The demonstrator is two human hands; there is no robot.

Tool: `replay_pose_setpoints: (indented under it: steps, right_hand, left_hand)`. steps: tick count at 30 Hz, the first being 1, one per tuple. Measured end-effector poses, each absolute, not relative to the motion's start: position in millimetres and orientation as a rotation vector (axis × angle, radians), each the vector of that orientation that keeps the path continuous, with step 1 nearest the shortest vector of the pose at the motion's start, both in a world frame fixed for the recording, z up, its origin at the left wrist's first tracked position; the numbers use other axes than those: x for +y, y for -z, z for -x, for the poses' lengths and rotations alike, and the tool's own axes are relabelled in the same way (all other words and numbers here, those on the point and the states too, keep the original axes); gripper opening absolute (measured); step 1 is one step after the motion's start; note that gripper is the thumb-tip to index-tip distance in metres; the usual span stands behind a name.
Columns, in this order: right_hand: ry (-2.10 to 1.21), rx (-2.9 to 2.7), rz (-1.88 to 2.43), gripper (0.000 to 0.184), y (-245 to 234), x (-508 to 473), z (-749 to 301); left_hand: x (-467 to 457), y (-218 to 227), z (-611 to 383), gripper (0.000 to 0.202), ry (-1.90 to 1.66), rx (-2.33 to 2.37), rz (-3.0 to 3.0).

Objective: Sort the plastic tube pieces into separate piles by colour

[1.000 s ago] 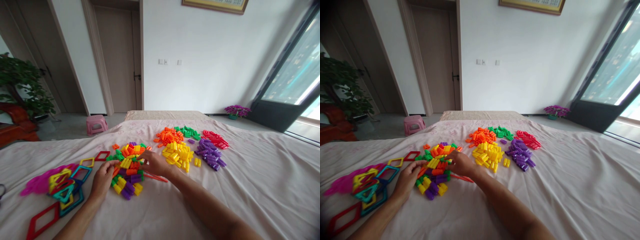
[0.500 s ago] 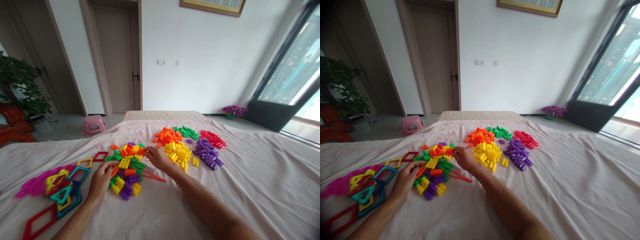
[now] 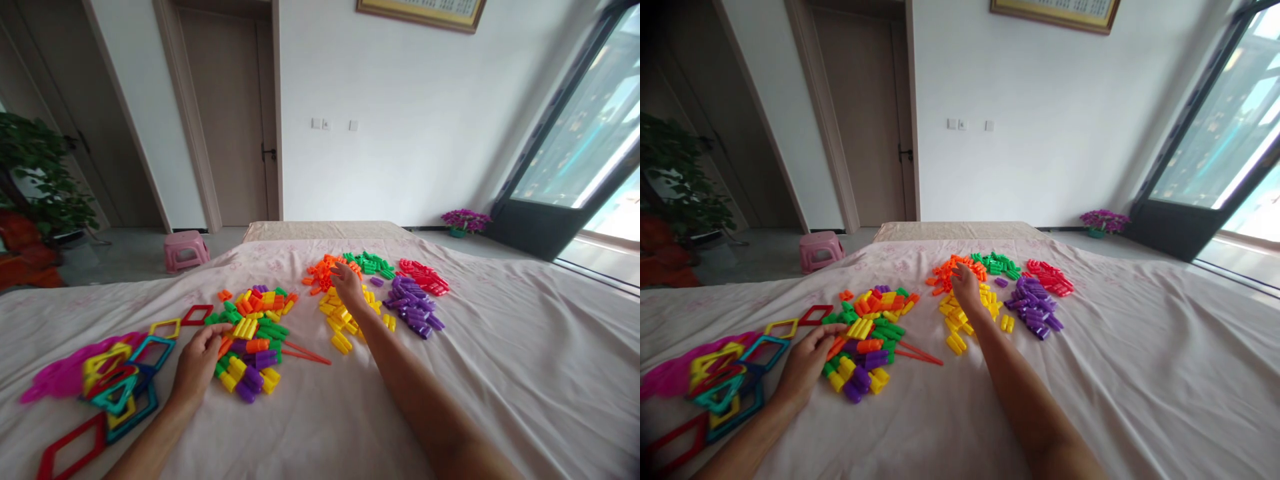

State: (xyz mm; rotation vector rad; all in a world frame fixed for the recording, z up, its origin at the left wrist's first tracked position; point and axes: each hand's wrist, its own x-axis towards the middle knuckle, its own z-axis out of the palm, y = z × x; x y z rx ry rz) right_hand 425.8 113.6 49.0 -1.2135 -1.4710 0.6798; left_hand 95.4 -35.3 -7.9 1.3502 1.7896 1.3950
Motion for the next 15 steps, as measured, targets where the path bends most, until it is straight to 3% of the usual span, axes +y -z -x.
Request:
replay_pose_setpoints:
  steps: [6,10,15]
  right_hand:
    - [-0.524,-1.772,1.202,0.032,-46,92,-398]
    - [-0.691,-2.046,0.969,0.019,-48,66,-372]
    - [-0.747,-2.343,0.827,0.023,-55,29,-350]
  left_hand:
    - [-35,7,-96,0.034,-1.396,1.783,-1.341]
    - [-35,9,-95,0.034,-1.408,1.775,-1.357]
    - [-36,9,-96,0.034,-1.408,1.782,-1.361]
